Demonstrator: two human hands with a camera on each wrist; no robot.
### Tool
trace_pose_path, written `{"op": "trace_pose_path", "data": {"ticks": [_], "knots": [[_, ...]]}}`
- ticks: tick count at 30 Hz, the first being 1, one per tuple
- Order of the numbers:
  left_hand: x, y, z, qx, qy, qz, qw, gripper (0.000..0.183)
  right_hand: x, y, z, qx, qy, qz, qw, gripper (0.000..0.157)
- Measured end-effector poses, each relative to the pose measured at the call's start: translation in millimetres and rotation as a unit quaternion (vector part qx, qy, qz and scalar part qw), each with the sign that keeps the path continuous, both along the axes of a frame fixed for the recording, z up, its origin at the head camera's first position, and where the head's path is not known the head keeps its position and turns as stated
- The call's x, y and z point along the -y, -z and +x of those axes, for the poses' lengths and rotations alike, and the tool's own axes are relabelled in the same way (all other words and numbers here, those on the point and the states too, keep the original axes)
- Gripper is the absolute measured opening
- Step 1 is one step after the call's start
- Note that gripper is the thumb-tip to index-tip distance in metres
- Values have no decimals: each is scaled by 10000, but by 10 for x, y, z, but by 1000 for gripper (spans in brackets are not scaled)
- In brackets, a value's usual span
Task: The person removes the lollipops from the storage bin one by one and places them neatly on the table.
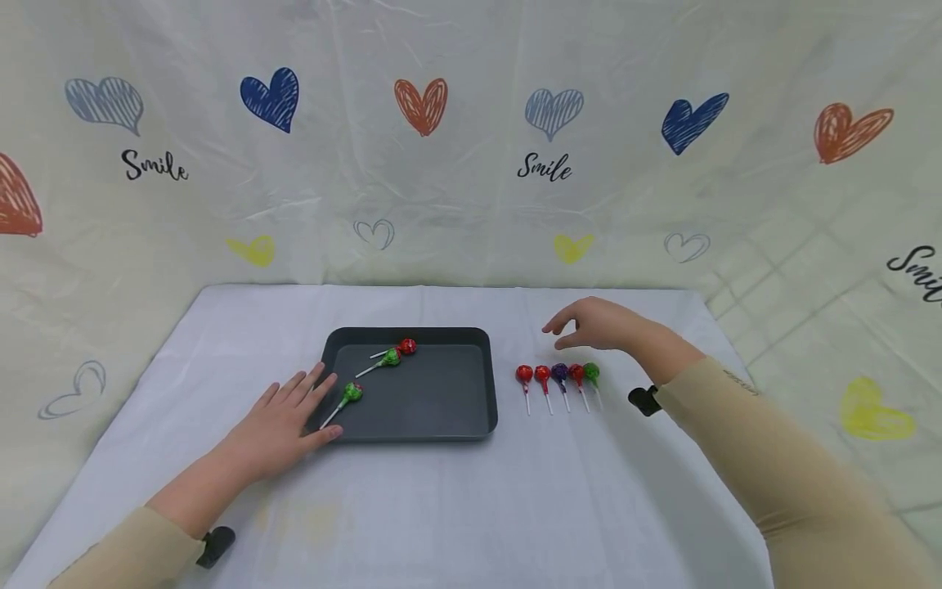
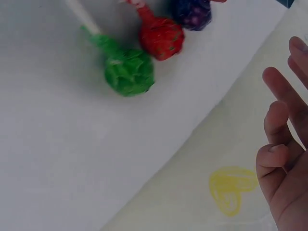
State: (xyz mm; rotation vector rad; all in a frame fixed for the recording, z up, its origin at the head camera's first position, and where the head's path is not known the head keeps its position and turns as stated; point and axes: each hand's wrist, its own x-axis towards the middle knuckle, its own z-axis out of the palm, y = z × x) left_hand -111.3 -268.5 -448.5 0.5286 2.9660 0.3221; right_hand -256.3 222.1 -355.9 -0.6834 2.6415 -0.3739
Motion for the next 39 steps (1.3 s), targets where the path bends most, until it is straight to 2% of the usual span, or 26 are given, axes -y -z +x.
{"op": "trace_pose_path", "data": {"ticks": [10, 17, 24, 29, 39], "knots": [[13, 10, 1, 30, -38, -26, 10000, 89, 781, -48, -99, -108, -620, -57, 9980, 34], [-4, 14, -4, 68, -81, -29, 9999, 88, 1366, -61, -161, -322, -1171, 2, 9926, 36], [-23, 34, -27, 141, -138, -148, 9997, 89, 1841, -70, -93, -396, -1784, 71, 9831, 38], [-20, 25, -25, 138, -153, -145, 9997, 89, 2145, 10, -46, -389, -2238, 214, 9736, 37], [-14, 1, -25, 98, -91, -66, 9999, 90, 2632, 105, 108, -564, -2841, 717, 9544, 42]]}}
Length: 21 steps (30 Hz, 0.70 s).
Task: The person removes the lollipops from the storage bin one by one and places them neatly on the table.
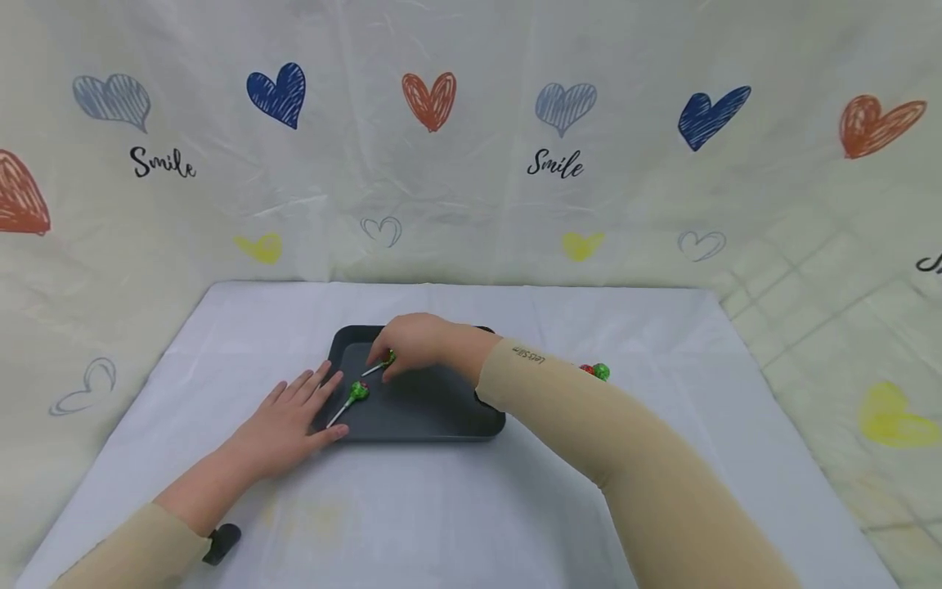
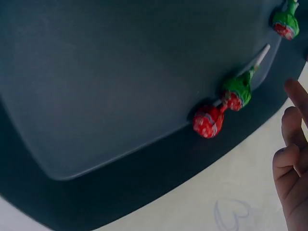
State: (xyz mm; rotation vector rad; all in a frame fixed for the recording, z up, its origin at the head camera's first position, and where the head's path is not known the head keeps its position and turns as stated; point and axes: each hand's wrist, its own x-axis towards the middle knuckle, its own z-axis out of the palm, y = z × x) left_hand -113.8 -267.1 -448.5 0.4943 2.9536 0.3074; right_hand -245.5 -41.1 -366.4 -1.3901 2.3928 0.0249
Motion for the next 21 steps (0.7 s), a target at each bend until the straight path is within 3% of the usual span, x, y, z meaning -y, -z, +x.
{"op": "trace_pose_path", "data": {"ticks": [14, 21], "knots": [[-9, 1, -13, -101, 49, 93, 9999, 90, 330, 219, 44, -386, -376, 349, 9979, 36], [-22, -7, -11, -143, -4, 201, 9997, 90, 395, 270, 59, -372, -499, 405, 9972, 30]]}}
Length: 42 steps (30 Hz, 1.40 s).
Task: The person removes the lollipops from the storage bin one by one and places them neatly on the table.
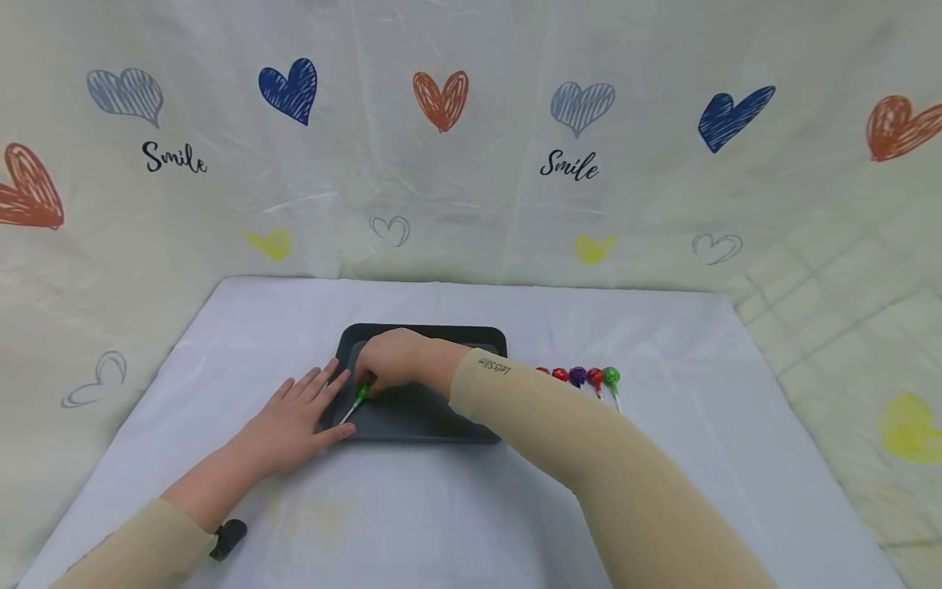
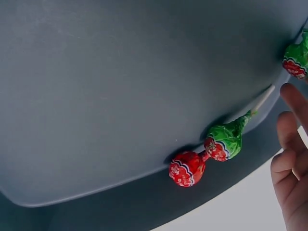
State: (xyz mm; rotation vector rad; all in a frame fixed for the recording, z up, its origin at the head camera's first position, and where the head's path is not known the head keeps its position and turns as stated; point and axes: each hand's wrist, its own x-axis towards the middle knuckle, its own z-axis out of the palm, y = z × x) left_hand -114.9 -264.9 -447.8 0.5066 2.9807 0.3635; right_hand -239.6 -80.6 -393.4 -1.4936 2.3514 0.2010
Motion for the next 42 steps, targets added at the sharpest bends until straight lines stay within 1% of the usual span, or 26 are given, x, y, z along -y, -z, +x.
{"op": "trace_pose_path", "data": {"ticks": [4, 6, 11, 14, 21, 26, 29, 34, 39, 42], "knots": [[-5, -14, 6, -56, 16, 23, 10000, 90, -14, -4, 15, 46, 29, 18, 10000, 24], [-4, -23, 9, -23, 12, -35, 10000, 90, -31, -19, 24, 100, 78, 50, 9999, 22], [11, -33, 15, 46, 35, -132, 9999, 90, -103, -54, 36, 243, 263, 82, 9993, 24], [17, -31, 19, 42, 35, -161, 9999, 90, -165, -50, 25, 298, 267, 66, 9992, 26], [5, -36, 23, 38, 29, -174, 9998, 88, -423, -57, -47, 354, 289, 54, 9989, 26], [18, -28, 21, 37, 21, -228, 9997, 89, -654, -105, -96, 475, 519, 59, 9975, 28], [25, -30, 27, 71, 21, -213, 9997, 89, -759, -107, -107, 488, 614, 78, 9969, 28], [29, -48, 42, 104, 41, -159, 9998, 89, -857, -120, -106, 496, 649, -63, 9966, 26], [40, -35, 42, 67, 68, -169, 9998, 90, -891, -201, -110, 518, 713, -361, 9955, 23], [48, -19, 40, 43, 89, -174, 9998, 90, -900, -239, -116, 629, 800, -362, 9941, 23]]}}
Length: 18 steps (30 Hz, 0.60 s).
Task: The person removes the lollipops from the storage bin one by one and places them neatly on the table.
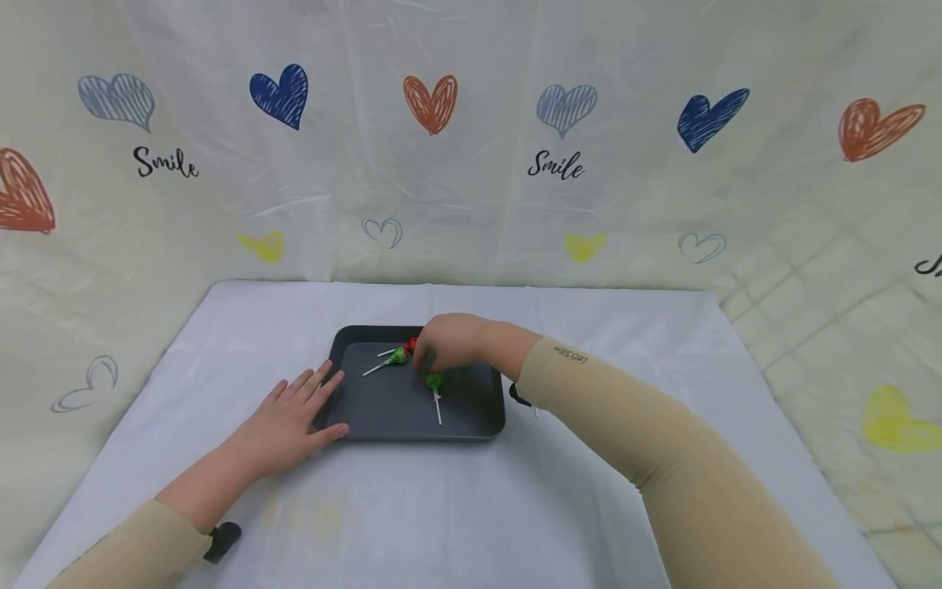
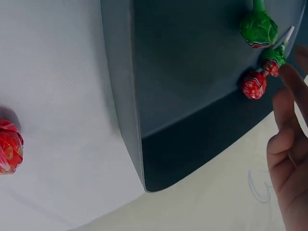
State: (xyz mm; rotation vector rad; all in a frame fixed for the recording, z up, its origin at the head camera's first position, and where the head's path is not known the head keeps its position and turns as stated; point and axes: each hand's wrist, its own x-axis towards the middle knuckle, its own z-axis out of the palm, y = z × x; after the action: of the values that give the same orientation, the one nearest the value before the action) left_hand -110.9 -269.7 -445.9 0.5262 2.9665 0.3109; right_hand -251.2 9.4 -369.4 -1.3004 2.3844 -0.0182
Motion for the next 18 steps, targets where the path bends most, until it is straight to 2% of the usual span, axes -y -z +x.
{"op": "trace_pose_path", "data": {"ticks": [10, 18], "knots": [[11, 9, -7, -14, 3, 12, 10000, 89, 2, 68, -19, 420, 351, 404, 9977, 31], [10, 1, -10, 15, -3, 14, 10000, 89, 23, 187, -26, 271, 344, 588, 9973, 30]]}}
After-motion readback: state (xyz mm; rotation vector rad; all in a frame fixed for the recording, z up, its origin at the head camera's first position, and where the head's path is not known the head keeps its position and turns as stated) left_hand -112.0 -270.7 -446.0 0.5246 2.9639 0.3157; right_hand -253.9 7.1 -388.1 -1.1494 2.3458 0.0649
